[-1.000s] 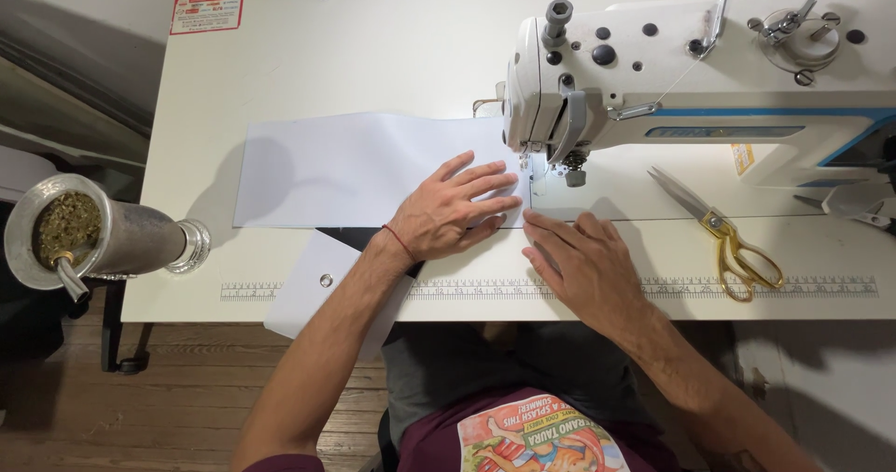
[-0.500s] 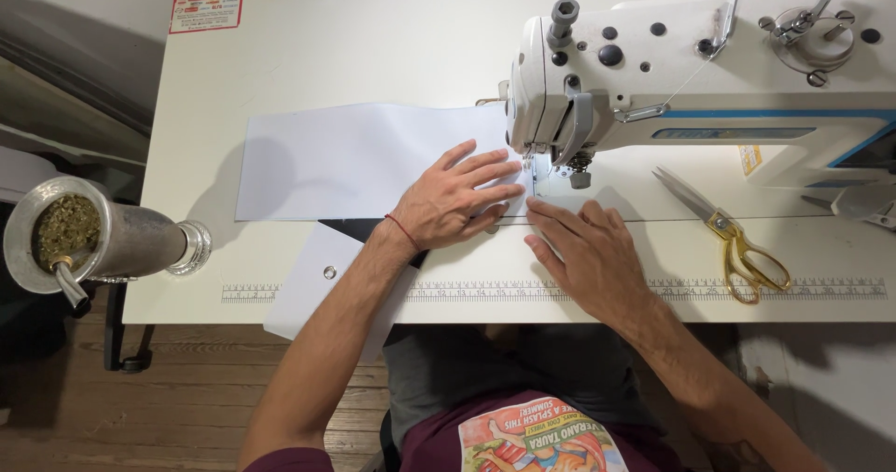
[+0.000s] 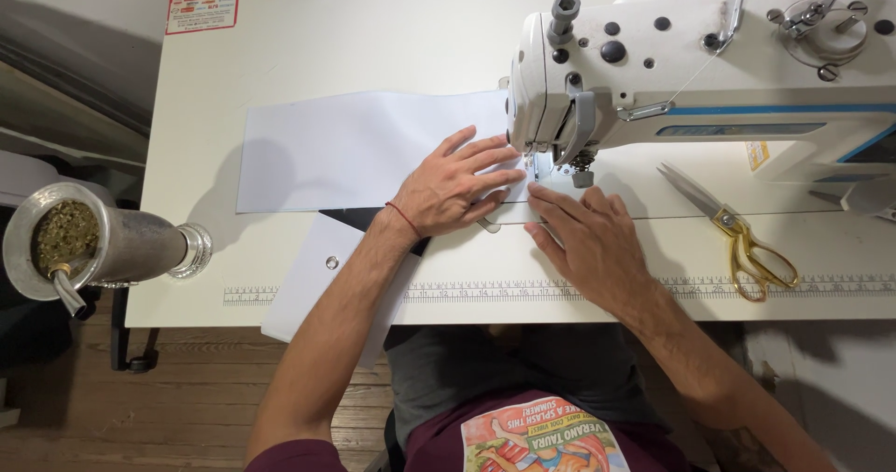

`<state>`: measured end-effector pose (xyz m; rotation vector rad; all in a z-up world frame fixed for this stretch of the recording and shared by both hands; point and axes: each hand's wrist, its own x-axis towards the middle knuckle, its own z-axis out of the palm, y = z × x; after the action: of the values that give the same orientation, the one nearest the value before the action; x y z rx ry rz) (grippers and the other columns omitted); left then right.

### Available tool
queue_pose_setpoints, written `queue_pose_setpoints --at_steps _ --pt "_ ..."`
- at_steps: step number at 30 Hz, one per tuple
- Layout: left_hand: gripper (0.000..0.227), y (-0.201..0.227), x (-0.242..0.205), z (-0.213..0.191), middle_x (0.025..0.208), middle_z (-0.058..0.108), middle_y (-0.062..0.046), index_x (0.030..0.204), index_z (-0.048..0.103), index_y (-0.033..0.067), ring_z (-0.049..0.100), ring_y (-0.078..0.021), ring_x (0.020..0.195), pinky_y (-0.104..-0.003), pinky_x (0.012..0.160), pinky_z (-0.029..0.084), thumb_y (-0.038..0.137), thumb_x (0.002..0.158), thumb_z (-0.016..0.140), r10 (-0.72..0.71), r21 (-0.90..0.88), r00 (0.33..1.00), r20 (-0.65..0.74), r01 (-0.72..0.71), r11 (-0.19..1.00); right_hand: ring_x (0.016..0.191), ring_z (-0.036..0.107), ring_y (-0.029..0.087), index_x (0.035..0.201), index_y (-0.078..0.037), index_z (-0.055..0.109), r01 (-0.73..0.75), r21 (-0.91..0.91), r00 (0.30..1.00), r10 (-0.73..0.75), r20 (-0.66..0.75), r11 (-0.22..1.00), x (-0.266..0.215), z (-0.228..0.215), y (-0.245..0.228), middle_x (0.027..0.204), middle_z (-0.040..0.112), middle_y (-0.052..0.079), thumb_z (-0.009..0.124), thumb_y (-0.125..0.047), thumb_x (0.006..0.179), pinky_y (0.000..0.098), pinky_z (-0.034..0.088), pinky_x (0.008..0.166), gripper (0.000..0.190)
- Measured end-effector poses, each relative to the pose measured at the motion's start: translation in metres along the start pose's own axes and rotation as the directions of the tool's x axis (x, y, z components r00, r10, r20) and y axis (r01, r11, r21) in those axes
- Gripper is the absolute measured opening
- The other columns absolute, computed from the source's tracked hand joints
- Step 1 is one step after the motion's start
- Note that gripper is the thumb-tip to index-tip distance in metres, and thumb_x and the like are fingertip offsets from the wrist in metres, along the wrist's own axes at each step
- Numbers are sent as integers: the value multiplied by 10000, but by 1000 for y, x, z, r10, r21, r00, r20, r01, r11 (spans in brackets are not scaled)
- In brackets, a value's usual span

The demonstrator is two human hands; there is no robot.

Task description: Prepare a piece of black leather by cutting it with scissors and aligning it with a paper template at a sewing station

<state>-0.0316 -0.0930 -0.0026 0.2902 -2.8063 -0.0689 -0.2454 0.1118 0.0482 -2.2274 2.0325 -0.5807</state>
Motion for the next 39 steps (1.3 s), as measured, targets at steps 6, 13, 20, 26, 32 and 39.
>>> queue_pose_setpoints --at_steps 6,13,20,26,32,39 --pt "369 -7 4 0 1585 687 1 1535 712 371 568 -231 1622 -599 1388 357 457 1204 571 4 6 1000 -24 -4 1000 1046 700 270 1501 -206 800 9 -7 1000 -9 1 1000 4 8 7 1544 794 62 575 -431 1214 472 554 968 428" --pt "344 -17 8 8 1571 699 1 1486 737 356 566 -227 1626 -592 1388 350 447 1177 616 11 -32 998 -60 -13 999 1074 698 304 1506 -240 783 34 -43 996 -38 -85 999 5 22 15 1573 775 -20 612 -442 1182 458 530 930 419" --pt "334 -29 12 10 1573 716 -14 1457 758 346 568 -238 1627 -595 1387 340 443 1159 640 10 -59 998 -57 -14 998 1115 707 375 1491 -198 800 32 -75 993 -40 -113 997 12 15 9 1547 770 30 582 -475 1204 498 555 942 455" --pt "281 -40 15 20 1593 720 42 1376 754 333 556 -210 1631 -570 1402 325 467 1155 643 2 -28 999 -52 -3 1000 1064 722 392 1522 -185 800 2 -88 993 -12 -115 996 13 27 16 1381 777 119 558 -497 1223 532 593 906 494" --pt "270 -45 22 20 1608 704 58 1341 750 318 540 -200 1633 -559 1413 314 478 1164 625 -12 -33 999 -32 11 999 1061 705 362 1519 -171 808 -43 -79 999 41 -35 996 16 19 11 1235 752 131 550 -535 1224 568 601 968 535" --pt "265 -59 26 30 1606 703 61 1328 746 307 530 -197 1644 -560 1415 314 487 1166 637 -1 -27 998 -67 -1 1000 1124 739 438 1593 -166 750 -92 -71 993 86 -86 993 -18 0 28 1224 737 184 617 -534 1195 599 578 1008 557"
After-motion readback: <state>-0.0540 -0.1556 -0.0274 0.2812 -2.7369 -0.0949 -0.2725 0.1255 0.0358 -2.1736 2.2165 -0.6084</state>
